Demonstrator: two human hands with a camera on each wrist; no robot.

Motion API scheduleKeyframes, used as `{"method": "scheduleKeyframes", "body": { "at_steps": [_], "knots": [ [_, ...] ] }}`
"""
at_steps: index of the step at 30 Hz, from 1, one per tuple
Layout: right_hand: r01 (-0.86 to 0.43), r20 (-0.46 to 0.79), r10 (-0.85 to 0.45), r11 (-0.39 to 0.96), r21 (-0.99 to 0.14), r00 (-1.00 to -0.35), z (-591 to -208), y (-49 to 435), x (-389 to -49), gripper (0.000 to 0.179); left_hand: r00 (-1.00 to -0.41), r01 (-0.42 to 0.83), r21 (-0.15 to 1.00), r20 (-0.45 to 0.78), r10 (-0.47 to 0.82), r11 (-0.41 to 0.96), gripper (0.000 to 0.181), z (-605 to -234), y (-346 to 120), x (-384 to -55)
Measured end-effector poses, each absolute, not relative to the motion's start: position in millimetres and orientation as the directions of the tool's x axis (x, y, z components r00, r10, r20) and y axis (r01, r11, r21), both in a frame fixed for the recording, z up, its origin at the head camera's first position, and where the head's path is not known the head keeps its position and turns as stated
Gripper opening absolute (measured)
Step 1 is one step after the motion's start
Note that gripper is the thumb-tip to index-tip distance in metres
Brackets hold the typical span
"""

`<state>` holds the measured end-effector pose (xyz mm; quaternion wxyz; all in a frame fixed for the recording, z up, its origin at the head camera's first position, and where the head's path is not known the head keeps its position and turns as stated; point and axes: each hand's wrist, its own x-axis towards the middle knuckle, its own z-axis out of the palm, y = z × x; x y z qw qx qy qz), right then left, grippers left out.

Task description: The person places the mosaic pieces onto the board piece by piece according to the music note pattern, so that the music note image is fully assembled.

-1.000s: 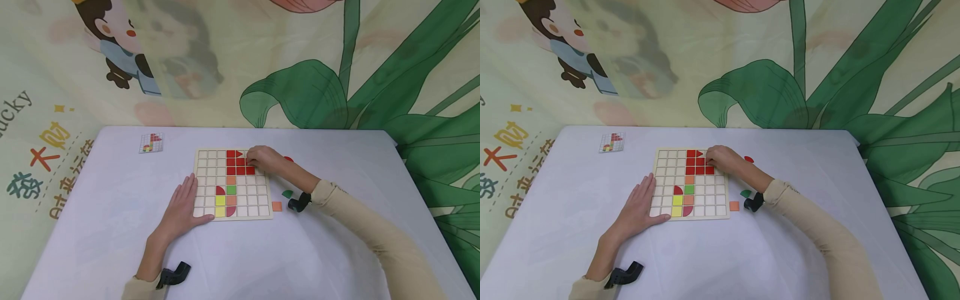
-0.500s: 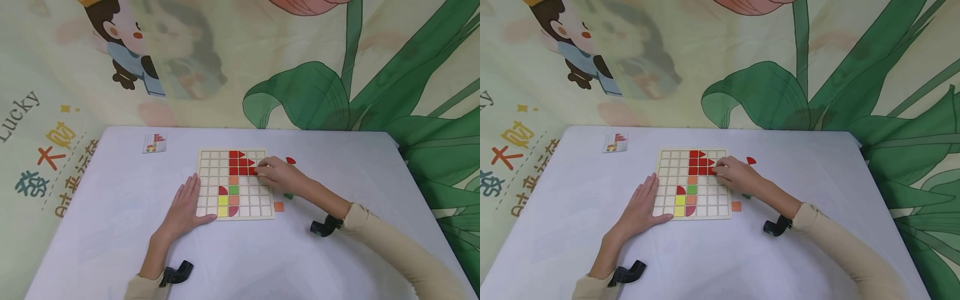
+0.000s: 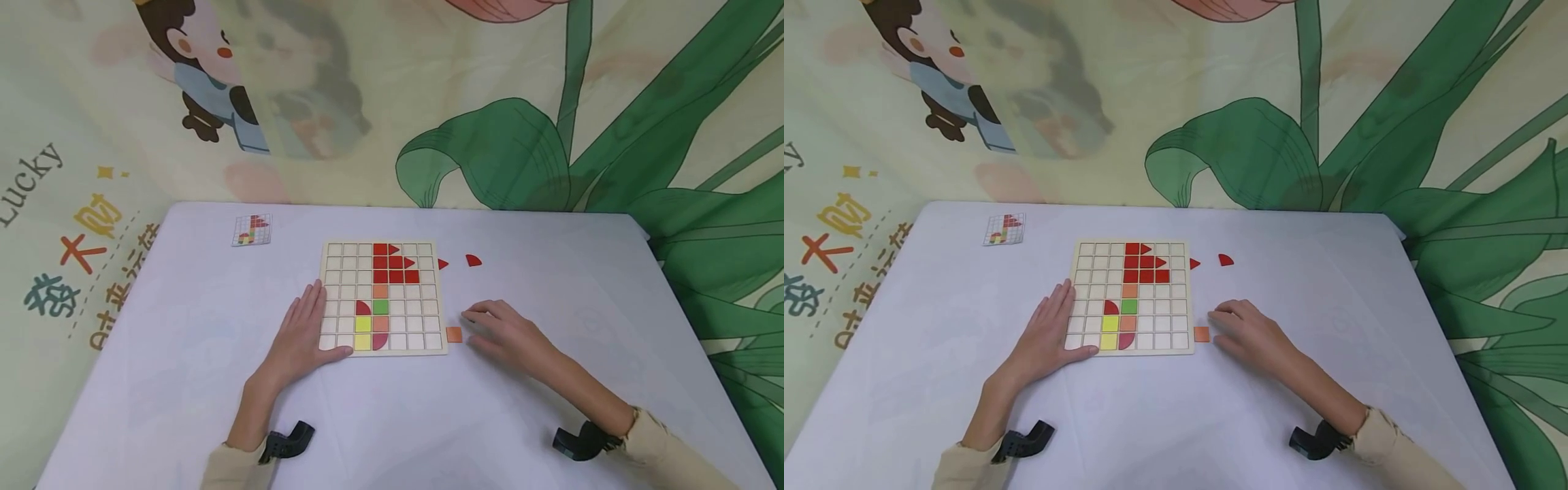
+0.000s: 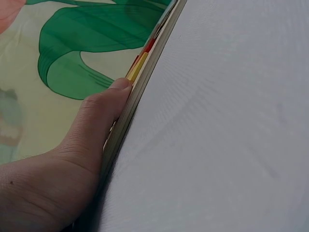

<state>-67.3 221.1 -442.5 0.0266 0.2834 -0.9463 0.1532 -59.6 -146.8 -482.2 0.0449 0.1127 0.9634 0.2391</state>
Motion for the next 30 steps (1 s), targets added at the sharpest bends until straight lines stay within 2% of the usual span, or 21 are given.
{"method": "scheduleKeyframes", "body": {
  "at_steps": [4, 18, 27, 30],
  "knots": [
    [-0.53, 0.142, -0.512, 0.795, -0.297, -0.847, -447, 227, -61, 0.045, -0.97, 0.182, 0.47, -0.056, 0.235, 0.864, 0.116, -480, -147, -60],
    [-0.582, 0.218, -0.54, 0.747, -0.321, -0.813, -456, 226, -55, 0.04, -0.969, 0.177, 0.463, -0.072, 0.236, 0.868, 0.117, -480, -146, -60],
    [-0.577, 0.197, -0.544, 0.748, -0.326, -0.816, -452, 222, -58, 0.04, -0.969, 0.178, 0.477, -0.069, 0.238, 0.861, 0.116, -479, -147, -60],
    [-0.548, 0.174, -0.522, 0.766, -0.335, -0.835, -450, 222, -59, 0.039, -0.969, 0.179, 0.468, -0.069, 0.237, 0.866, 0.117, -480, -147, -60]
  ]
}}
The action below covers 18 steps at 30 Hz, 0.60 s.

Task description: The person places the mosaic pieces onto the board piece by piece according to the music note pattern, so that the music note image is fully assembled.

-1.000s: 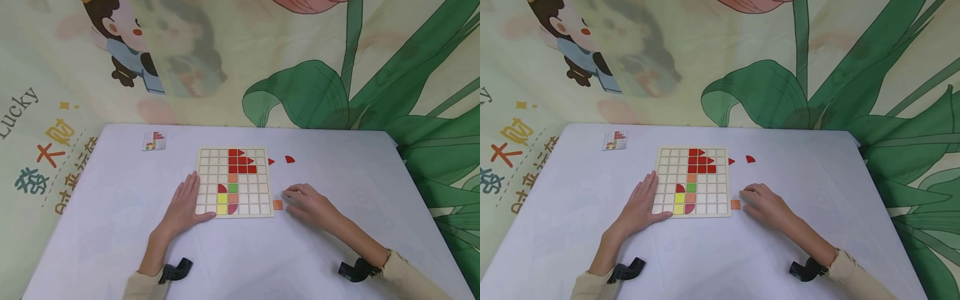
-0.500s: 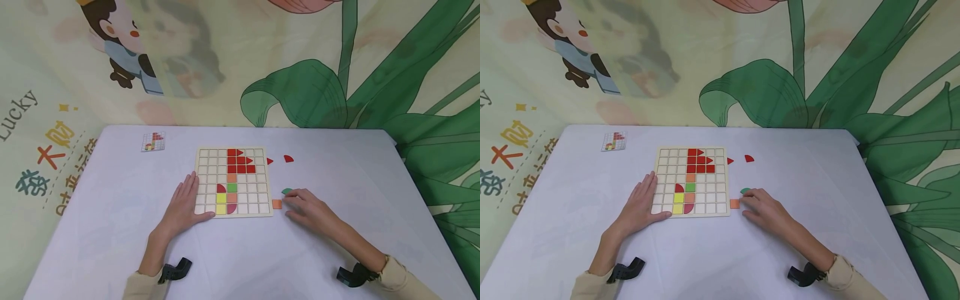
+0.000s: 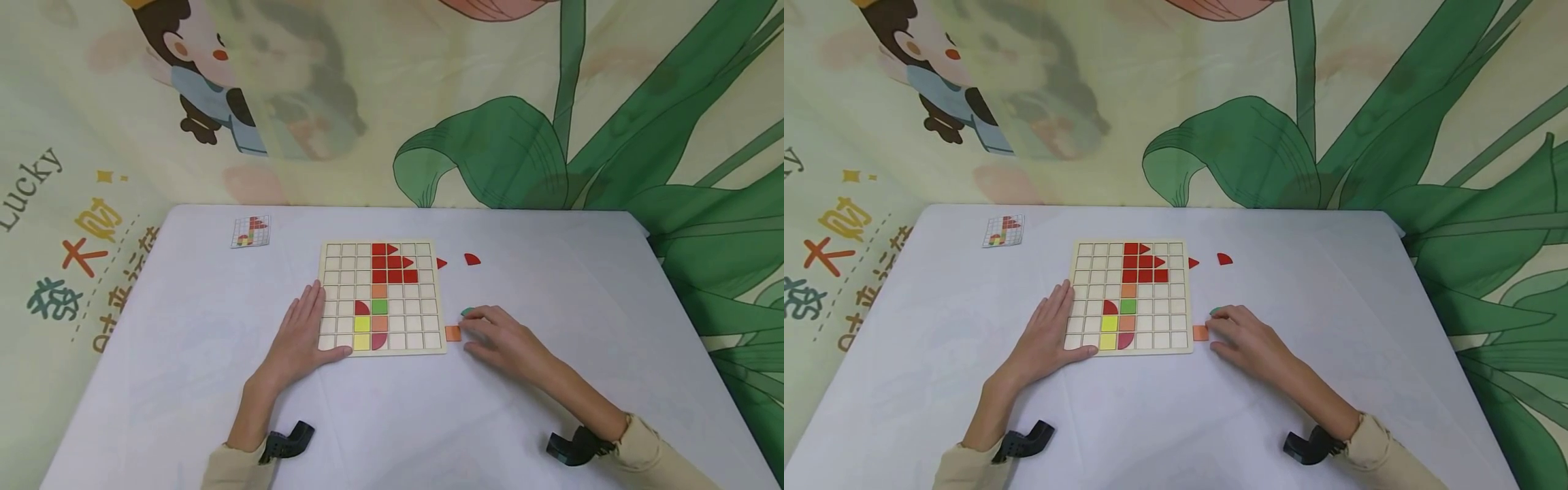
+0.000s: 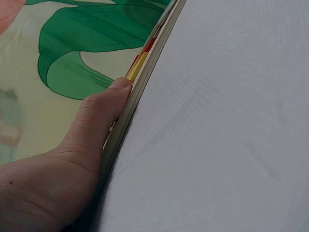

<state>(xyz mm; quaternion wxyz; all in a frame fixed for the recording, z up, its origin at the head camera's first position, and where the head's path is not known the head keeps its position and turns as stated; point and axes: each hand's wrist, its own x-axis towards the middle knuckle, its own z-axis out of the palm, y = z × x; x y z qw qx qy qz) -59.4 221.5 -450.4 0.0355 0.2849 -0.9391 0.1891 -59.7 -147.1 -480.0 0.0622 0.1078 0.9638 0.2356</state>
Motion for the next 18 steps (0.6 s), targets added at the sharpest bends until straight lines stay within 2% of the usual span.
{"method": "scheduleKeyframes", "body": {
  "at_steps": [8, 14, 18],
  "knots": [
    [-0.364, 0.108, -0.35, 0.849, -0.382, -0.93, -448, 222, -74, 0.036, -0.97, 0.18, 0.465, -0.064, 0.235, 0.867, 0.117, -481, -145, -60],
    [-0.392, 0.108, -0.379, 0.855, -0.34, -0.919, -459, 220, -84, 0.013, -0.97, 0.174, 0.467, -0.07, 0.233, 0.867, 0.117, -480, -146, -59],
    [-0.408, 0.111, -0.394, 0.852, -0.327, -0.912, -459, 219, -87, 0.013, -0.969, 0.174, 0.471, -0.073, 0.235, 0.865, 0.117, -479, -146, -60]
  ]
}}
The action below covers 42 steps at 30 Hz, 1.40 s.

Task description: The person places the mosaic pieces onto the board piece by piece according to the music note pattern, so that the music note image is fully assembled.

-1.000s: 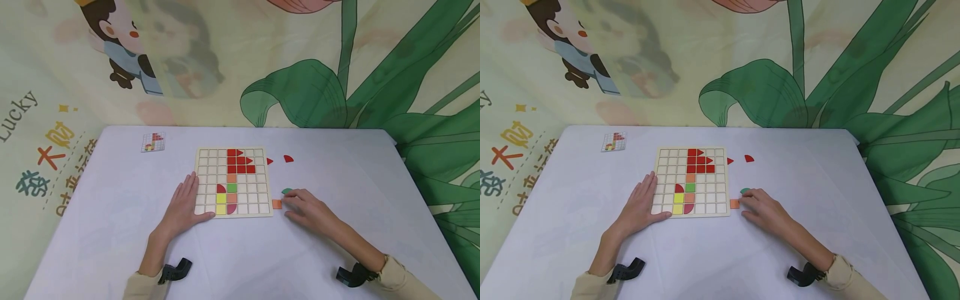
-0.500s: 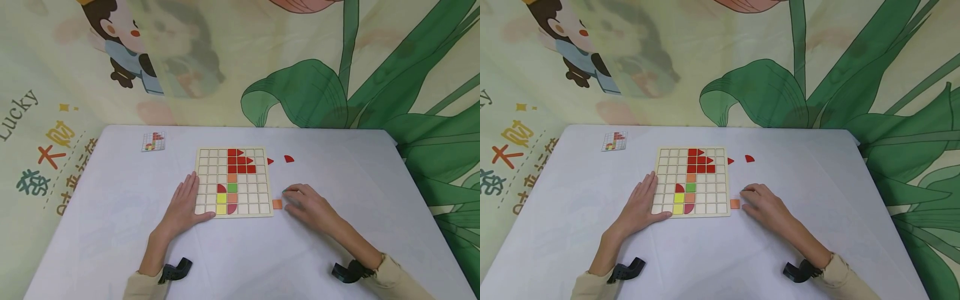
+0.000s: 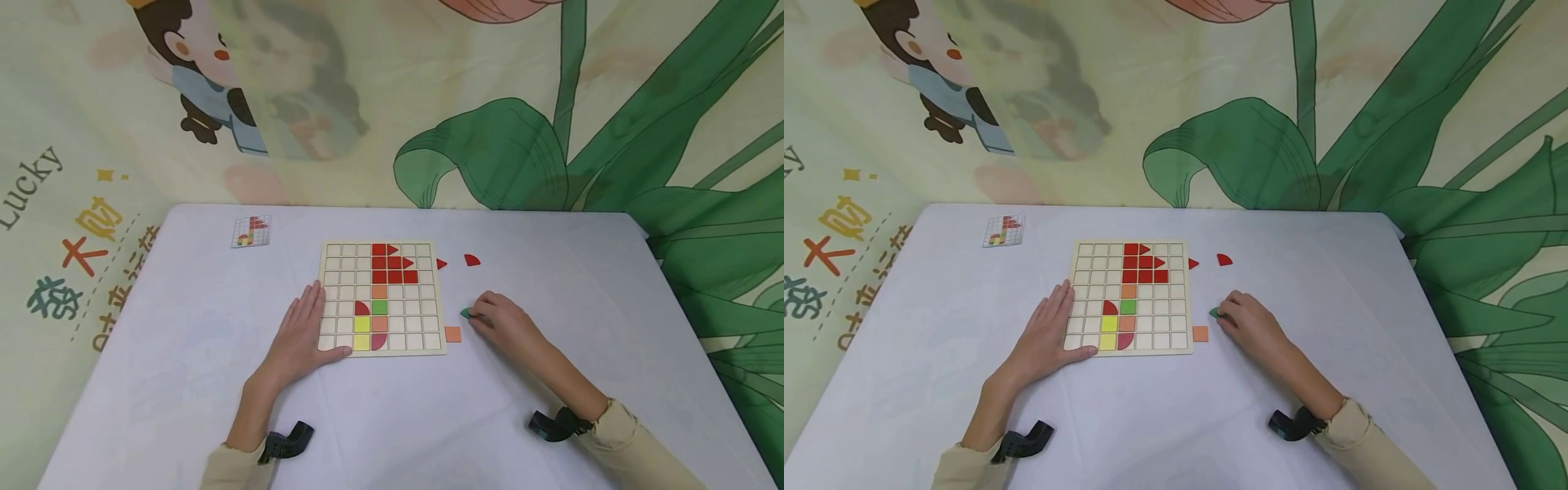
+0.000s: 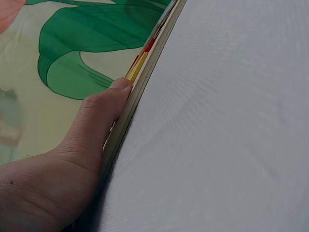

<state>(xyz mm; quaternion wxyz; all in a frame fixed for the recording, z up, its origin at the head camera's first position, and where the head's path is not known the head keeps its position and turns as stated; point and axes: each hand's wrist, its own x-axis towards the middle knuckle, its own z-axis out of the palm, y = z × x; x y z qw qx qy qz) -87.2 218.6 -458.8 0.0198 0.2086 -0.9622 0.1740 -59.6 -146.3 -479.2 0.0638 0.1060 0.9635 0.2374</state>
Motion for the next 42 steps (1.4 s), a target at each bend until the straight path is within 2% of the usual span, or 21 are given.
{"method": "scheduleKeyframes", "body": {
  "at_steps": [4, 7, 11, 14, 17, 19, 25, 33, 42],
  "knots": [
    [-0.447, 0.161, -0.417, 0.823, -0.349, -0.894, -454, 216, -92, 0.02, -0.97, 0.179, 0.468, -0.063, 0.234, 0.865, 0.117, -480, -147, -59],
    [-0.537, 0.232, -0.484, 0.752, -0.382, -0.843, -446, 205, -97, 0.023, -0.971, 0.185, 0.464, -0.049, 0.234, 0.866, 0.117, -481, -148, -59],
    [-0.696, 0.251, -0.654, 0.624, -0.354, -0.714, -433, 172, -102, 0.026, -0.972, 0.188, 0.46, -0.042, 0.232, 0.868, 0.117, -481, -150, -58],
    [-0.804, 0.215, -0.783, 0.522, -0.284, -0.584, -428, 142, -105, 0.028, -0.97, 0.189, 0.46, -0.05, 0.238, 0.868, 0.116, -481, -149, -58],
    [-0.874, 0.162, -0.871, 0.421, -0.242, -0.464, -425, 114, -109, 0.029, -0.968, 0.19, 0.458, -0.061, 0.244, 0.868, 0.116, -481, -149, -59],
    [-0.888, 0.11, -0.9, 0.386, -0.251, -0.422, -424, 98, -111, 0.03, -0.966, 0.194, 0.459, -0.063, 0.249, 0.867, 0.117, -480, -148, -60],
    [-0.882, 0.002, -0.92, 0.375, -0.286, -0.392, -424, 68, -119, 0.027, -0.961, 0.22, 0.466, -0.049, 0.273, 0.857, 0.119, -481, -147, -61],
    [-0.812, 0.038, -0.915, 0.337, -0.477, -0.402, -433, 59, -125, 0.018, -0.961, 0.218, 0.468, -0.049, 0.272, 0.857, 0.12, -480, -149, -61],
    [-0.744, 0.038, -0.895, 0.346, -0.572, -0.445, -439, 48, -126, 0.016, -0.96, 0.213, 0.468, -0.064, 0.273, 0.857, 0.12, -481, -151, -60]
  ]
}}
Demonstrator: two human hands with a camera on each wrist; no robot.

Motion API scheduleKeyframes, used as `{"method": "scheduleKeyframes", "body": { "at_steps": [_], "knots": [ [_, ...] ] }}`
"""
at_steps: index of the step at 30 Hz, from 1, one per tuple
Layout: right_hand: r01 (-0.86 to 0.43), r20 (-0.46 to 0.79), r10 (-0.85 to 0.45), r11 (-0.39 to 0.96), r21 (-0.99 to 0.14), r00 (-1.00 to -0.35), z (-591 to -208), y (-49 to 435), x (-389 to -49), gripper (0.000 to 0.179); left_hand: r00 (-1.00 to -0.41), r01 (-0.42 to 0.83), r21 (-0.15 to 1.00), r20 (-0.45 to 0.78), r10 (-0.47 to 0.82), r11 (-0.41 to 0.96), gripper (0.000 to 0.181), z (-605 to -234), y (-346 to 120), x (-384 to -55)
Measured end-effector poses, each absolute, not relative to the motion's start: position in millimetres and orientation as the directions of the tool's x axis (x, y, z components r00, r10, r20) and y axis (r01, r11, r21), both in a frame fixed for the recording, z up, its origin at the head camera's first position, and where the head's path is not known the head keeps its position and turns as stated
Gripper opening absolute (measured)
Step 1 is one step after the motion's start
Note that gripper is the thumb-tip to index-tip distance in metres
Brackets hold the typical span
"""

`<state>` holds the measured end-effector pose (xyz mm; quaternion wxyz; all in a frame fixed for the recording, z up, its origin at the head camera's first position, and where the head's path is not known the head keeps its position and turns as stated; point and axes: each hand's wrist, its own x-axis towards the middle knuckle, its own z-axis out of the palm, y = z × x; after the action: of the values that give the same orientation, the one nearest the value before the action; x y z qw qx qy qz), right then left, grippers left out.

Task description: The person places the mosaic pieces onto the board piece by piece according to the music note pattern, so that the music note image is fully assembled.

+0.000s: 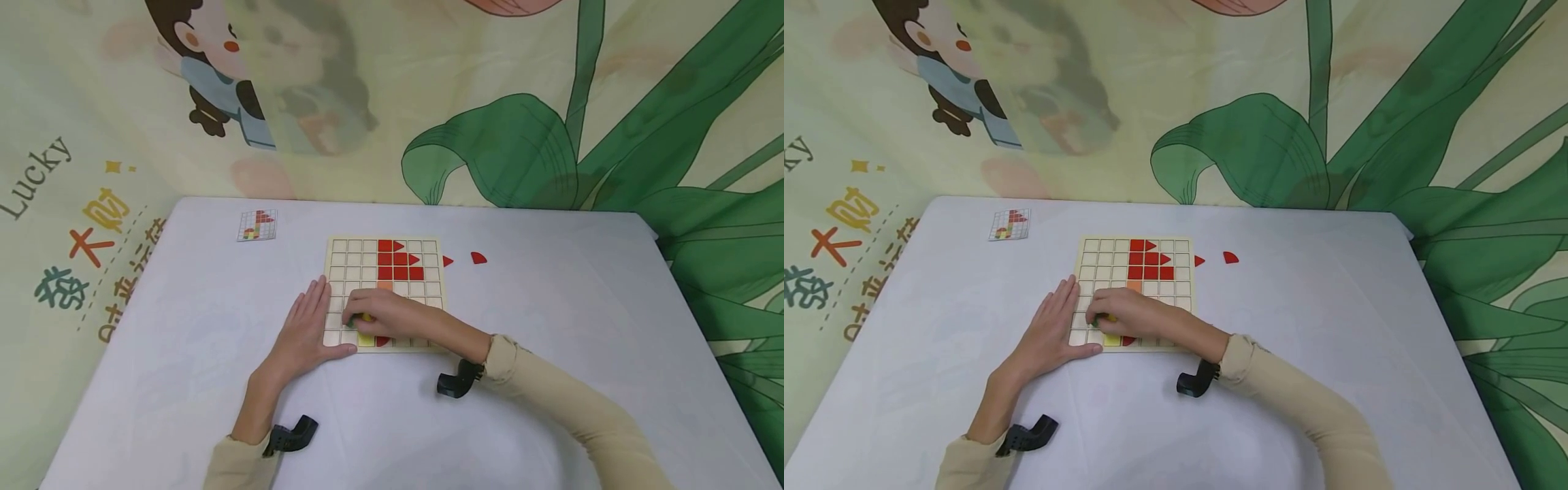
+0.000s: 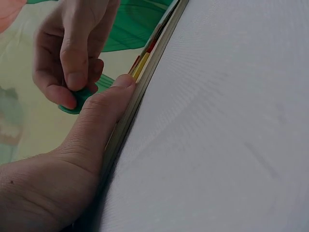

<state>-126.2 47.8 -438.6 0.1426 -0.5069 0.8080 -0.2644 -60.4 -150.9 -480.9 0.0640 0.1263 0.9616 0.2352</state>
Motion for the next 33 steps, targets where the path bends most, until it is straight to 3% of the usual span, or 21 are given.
{"method": "scheduleKeyframes", "body": {
  "at_steps": [16, 24, 33],
  "knots": [
    [-0.788, -0.074, -0.927, 0.352, -0.505, -0.367, -439, 34, -121, 0.011, -0.961, 0.214, 0.498, -0.045, 0.271, 0.841, 0.119, -480, -151, -60],
    [-0.865, -0.074, -0.941, 0.332, -0.375, -0.329, -435, 34, -120, 0.018, -0.959, 0.222, 0.502, -0.043, 0.28, 0.836, 0.123, -480, -151, -61],
    [-0.947, -0.036, -0.972, 0.234, -0.219, -0.232, -439, 39, -120, 0.028, -0.959, 0.215, 0.507, -0.053, 0.279, 0.835, 0.124, -479, -151, -60]
  ]
}}
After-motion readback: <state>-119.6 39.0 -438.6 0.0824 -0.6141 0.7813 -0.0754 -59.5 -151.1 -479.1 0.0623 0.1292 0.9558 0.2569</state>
